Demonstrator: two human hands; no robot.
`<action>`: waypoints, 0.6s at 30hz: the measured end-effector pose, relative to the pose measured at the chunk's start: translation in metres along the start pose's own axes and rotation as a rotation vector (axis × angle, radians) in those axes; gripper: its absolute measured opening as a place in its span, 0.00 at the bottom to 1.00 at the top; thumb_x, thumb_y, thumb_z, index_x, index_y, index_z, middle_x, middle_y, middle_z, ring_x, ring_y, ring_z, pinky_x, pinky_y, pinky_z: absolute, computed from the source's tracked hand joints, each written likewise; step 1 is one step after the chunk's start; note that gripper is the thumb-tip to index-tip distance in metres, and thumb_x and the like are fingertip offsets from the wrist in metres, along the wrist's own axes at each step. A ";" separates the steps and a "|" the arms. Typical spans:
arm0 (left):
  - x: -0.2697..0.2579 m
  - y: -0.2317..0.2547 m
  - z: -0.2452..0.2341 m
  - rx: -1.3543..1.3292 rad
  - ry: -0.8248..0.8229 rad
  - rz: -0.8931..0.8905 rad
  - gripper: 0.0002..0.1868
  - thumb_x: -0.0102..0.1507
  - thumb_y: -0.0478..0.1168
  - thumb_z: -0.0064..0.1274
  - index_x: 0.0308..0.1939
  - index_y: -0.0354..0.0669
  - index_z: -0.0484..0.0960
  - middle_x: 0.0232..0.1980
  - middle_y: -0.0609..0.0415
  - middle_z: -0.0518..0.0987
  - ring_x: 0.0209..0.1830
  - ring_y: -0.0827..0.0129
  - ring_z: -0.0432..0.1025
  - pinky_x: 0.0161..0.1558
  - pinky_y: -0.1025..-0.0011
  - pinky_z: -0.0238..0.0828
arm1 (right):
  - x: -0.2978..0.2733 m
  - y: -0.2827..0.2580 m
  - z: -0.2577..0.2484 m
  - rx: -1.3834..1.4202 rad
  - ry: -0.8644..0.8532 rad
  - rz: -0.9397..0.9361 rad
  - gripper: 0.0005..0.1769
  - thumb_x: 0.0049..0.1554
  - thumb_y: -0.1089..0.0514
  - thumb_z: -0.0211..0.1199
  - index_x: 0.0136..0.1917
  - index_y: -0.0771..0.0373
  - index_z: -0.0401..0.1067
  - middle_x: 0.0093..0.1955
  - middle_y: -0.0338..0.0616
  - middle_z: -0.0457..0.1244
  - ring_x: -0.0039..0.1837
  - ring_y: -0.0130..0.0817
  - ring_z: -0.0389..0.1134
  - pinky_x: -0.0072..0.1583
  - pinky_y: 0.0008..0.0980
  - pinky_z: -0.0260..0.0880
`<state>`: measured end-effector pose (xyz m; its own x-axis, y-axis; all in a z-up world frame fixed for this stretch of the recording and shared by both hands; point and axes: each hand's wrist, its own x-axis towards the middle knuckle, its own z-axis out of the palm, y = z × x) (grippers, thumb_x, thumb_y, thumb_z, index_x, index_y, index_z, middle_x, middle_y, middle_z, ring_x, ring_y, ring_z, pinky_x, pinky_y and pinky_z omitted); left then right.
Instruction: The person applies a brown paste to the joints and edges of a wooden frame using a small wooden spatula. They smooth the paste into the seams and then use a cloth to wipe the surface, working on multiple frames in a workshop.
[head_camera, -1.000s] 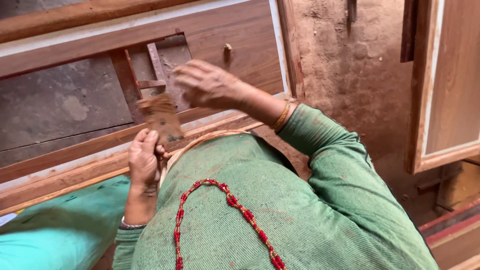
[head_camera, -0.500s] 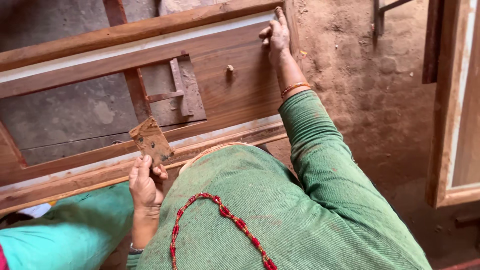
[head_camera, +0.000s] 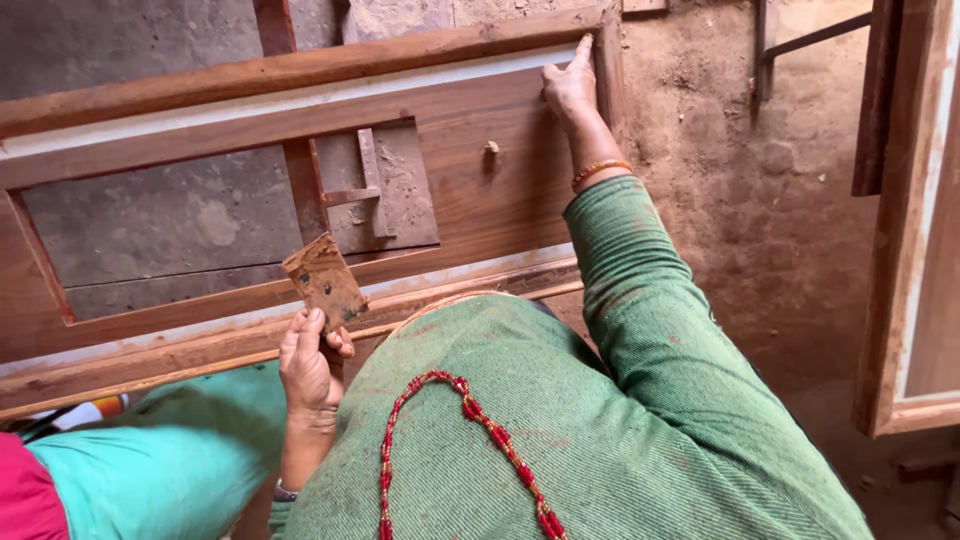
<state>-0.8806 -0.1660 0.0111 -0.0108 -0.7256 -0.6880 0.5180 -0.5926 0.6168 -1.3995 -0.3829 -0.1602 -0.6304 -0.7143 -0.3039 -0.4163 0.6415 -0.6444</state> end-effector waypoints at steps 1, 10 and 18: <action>-0.001 -0.002 -0.004 -0.019 0.024 0.002 0.04 0.71 0.40 0.50 0.40 0.47 0.75 0.25 0.60 0.72 0.23 0.73 0.68 0.28 0.74 0.70 | 0.001 0.004 0.006 0.004 0.056 -0.068 0.55 0.55 0.55 0.68 0.82 0.60 0.34 0.68 0.67 0.60 0.64 0.50 0.69 0.64 0.38 0.71; 0.014 -0.003 -0.025 -0.125 0.065 -0.006 0.07 0.70 0.39 0.51 0.38 0.47 0.73 0.25 0.59 0.70 0.25 0.71 0.69 0.28 0.72 0.69 | -0.012 -0.011 0.031 -0.232 -0.094 0.016 0.55 0.58 0.47 0.61 0.84 0.61 0.30 0.61 0.59 0.67 0.58 0.45 0.72 0.61 0.37 0.74; 0.025 -0.001 -0.004 -0.094 -0.016 -0.008 0.06 0.71 0.38 0.50 0.38 0.47 0.74 0.25 0.59 0.72 0.23 0.72 0.68 0.28 0.75 0.69 | -0.052 -0.061 0.021 -0.195 -0.366 0.018 0.47 0.57 0.45 0.60 0.80 0.67 0.44 0.58 0.66 0.67 0.58 0.56 0.70 0.60 0.46 0.69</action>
<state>-0.8781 -0.1825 -0.0080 -0.0283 -0.7269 -0.6861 0.5961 -0.5632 0.5722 -1.3276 -0.3914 -0.1200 -0.3788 -0.7319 -0.5663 -0.5454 0.6710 -0.5024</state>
